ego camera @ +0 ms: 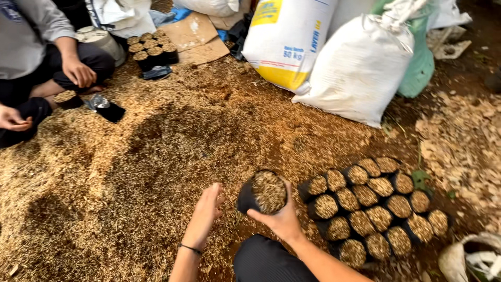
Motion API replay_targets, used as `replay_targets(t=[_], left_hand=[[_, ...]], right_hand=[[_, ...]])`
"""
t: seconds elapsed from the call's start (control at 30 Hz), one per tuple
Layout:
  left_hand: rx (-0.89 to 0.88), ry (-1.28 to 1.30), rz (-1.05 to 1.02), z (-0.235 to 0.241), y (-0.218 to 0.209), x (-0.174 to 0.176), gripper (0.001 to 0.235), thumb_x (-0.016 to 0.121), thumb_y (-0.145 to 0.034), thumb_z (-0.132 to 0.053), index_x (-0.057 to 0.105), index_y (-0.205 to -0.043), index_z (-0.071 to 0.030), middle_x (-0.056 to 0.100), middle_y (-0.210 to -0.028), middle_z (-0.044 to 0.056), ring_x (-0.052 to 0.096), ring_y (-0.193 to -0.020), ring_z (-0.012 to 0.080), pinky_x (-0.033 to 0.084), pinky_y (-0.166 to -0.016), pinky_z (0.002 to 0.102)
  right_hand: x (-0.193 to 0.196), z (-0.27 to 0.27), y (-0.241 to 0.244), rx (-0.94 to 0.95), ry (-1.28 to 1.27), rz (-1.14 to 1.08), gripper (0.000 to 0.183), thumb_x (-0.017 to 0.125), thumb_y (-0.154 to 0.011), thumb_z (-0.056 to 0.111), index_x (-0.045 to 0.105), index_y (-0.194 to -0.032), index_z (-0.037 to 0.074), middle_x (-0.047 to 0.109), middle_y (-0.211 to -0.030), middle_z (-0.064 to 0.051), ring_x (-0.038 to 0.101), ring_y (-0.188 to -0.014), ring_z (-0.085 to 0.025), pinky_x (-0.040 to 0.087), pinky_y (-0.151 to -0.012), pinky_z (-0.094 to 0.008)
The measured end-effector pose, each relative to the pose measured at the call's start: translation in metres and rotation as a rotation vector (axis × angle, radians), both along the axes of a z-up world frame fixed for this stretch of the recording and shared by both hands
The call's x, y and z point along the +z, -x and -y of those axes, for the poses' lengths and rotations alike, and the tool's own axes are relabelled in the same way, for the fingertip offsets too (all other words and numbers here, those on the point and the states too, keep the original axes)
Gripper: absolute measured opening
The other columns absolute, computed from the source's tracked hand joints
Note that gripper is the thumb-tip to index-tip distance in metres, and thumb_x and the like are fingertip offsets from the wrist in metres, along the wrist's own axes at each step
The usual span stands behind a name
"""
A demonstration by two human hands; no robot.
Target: The person unfolds a black planting bag, scoops a soil mixture from a pile into the bag by hand until it is filled, sets the bag down, and mixes the pile of soil by hand.
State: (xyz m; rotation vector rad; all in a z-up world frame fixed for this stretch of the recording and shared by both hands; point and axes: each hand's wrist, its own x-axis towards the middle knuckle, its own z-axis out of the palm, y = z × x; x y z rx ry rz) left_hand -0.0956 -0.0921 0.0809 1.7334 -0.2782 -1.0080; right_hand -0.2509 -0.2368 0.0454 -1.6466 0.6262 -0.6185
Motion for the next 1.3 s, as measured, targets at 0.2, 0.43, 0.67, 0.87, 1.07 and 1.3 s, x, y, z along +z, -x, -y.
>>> replay_targets(t=[0.2,0.43,0.67,0.87,1.07,1.3], left_hand=[[0.101,-0.083,0.11,-0.042,-0.012,-0.011,0.074,0.038,-0.094,-0.06,0.043,-0.151,-0.012,0.052,-0.153,0.012,0.05,-0.14,0.0287,0.043,-0.113,0.05],[0.255,-0.221,0.021,-0.074,-0.022,-0.024,0.068,0.035,-0.1,-0.054,0.039,-0.153,-0.012,0.053,-0.152,0.012,0.049,-0.143,0.0277,0.04,-0.117,0.05],[0.207,-0.293,0.043,-0.093,-0.048,-0.075,0.067,0.035,-0.099,-0.052,0.038,-0.153,-0.012,0.051,-0.155,0.012,0.05,-0.143,0.0298,0.04,-0.117,0.053],[0.202,-0.312,0.02,-0.115,-0.072,-0.142,0.064,0.038,-0.1,-0.046,0.038,-0.153,-0.012,0.049,-0.155,0.015,0.047,-0.144,0.035,0.035,-0.119,0.059],[0.188,-0.441,-0.013,-0.145,-0.092,-0.197,0.071,0.047,-0.096,-0.052,0.033,-0.155,-0.015,0.047,-0.157,0.013,0.048,-0.143,0.0385,0.032,-0.119,0.065],[0.174,-0.436,-0.003,-0.144,-0.087,-0.204,0.073,0.047,-0.095,-0.051,0.033,-0.156,-0.013,0.046,-0.157,0.015,0.046,-0.143,0.0378,0.031,-0.119,0.065]], right_hand=[[-0.039,0.046,0.042,-0.365,-0.322,-0.11,0.125,0.092,-0.05,0.033,0.022,-0.153,0.022,0.046,-0.137,-0.01,0.055,-0.123,-0.027,0.061,-0.082,-0.052],[-0.152,0.07,0.039,-0.664,0.07,0.005,0.111,0.093,-0.07,0.023,0.022,-0.153,0.003,0.04,-0.145,-0.024,0.045,-0.134,-0.037,0.043,-0.112,-0.052],[-0.215,0.057,0.015,-0.882,-0.279,-0.253,0.119,0.093,-0.071,0.029,0.017,-0.159,0.005,0.046,-0.142,-0.025,0.05,-0.119,-0.046,0.043,-0.104,-0.059],[-0.271,0.054,-0.018,-1.026,-0.079,-0.3,0.112,0.094,-0.067,0.033,0.026,-0.151,0.003,0.041,-0.149,-0.023,0.045,-0.135,-0.037,0.035,-0.115,-0.056],[-0.31,0.075,-0.031,-1.062,-0.04,-0.345,0.114,0.094,-0.067,0.038,0.023,-0.15,0.005,0.04,-0.145,-0.024,0.045,-0.134,-0.036,0.036,-0.118,-0.054],[-0.274,0.066,-0.024,-0.932,-0.206,-0.81,0.119,0.096,-0.064,0.047,0.021,-0.149,0.008,0.037,-0.145,-0.02,0.035,-0.139,-0.037,0.035,-0.114,-0.058]])
